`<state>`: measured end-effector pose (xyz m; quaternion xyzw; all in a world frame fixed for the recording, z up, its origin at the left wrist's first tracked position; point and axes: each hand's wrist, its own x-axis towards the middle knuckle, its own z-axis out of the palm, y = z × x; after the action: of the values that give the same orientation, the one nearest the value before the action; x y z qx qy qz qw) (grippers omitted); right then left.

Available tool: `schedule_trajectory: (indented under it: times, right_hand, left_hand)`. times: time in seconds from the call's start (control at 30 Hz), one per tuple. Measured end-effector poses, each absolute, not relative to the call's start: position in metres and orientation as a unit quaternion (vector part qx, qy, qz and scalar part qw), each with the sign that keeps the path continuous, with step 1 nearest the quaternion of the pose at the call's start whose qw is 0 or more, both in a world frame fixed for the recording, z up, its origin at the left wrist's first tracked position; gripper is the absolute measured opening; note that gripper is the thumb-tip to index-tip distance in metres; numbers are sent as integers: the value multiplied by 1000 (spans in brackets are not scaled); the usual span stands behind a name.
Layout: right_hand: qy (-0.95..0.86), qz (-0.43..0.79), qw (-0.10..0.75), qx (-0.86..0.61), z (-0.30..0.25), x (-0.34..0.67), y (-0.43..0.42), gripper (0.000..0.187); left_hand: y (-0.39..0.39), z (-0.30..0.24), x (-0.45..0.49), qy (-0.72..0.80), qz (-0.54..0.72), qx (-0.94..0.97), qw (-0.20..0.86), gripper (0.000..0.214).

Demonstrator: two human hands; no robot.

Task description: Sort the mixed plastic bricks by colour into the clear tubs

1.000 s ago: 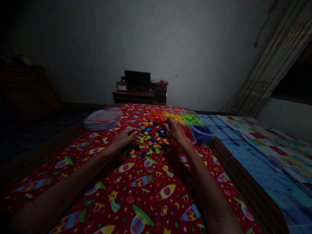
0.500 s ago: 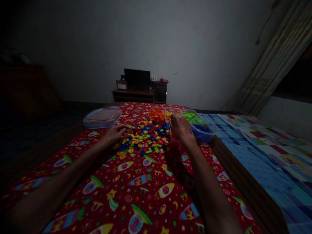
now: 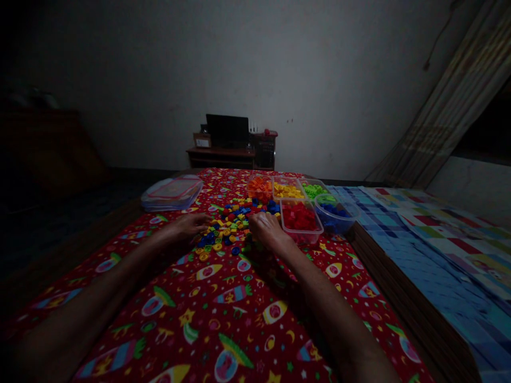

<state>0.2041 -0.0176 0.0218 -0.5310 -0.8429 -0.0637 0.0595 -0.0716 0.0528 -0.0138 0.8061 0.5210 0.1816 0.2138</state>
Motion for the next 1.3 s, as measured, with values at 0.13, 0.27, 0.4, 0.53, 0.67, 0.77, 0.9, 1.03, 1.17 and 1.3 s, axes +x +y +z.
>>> schedule_trajectory:
  times: [0.13, 0.27, 0.4, 0.53, 0.67, 0.77, 0.9, 1.03, 1.17, 1.3]
  right_hand:
    - [-857, -46, 93, -504, 16, 197, -22, 26]
    - [-903, -35, 140, -405, -4, 181, -21, 29]
    - [-922, -21, 150, -356, -17, 174, -19, 26]
    - [-917, 1, 185, -355, -24, 186, -16, 19]
    - [-886, -44, 252, -387, -25, 194, -11, 9]
    - [-868, -70, 250, -422, -17, 192, -12, 12]
    - [-881, -59, 191, -429, -7, 189, -20, 13]
    - [-901, -49, 149, -404, -18, 185, -26, 10]
    - [-907, -35, 157, -389, -28, 181, -28, 15]
    - [-895, 8, 151, -420, -12, 182, -29, 12]
  left_hand:
    - [52, -25, -58, 481, 218, 795, 299, 51]
    - [52, -36, -44, 452, 235, 808, 297, 48]
    - [51, -39, -38, 467, 228, 822, 232, 40]
    - [45, -31, -39, 485, 215, 823, 202, 40]
    - [41, -22, -43, 495, 229, 819, 179, 45]
    - [39, -15, -44, 506, 244, 811, 163, 46]
    - [33, -8, -32, 467, 210, 847, 142, 32]
    - [21, -11, -16, 392, 184, 890, 142, 22]
    - [13, -15, -12, 356, 196, 902, 142, 17]
    - [15, -9, -18, 391, 186, 890, 141, 20]
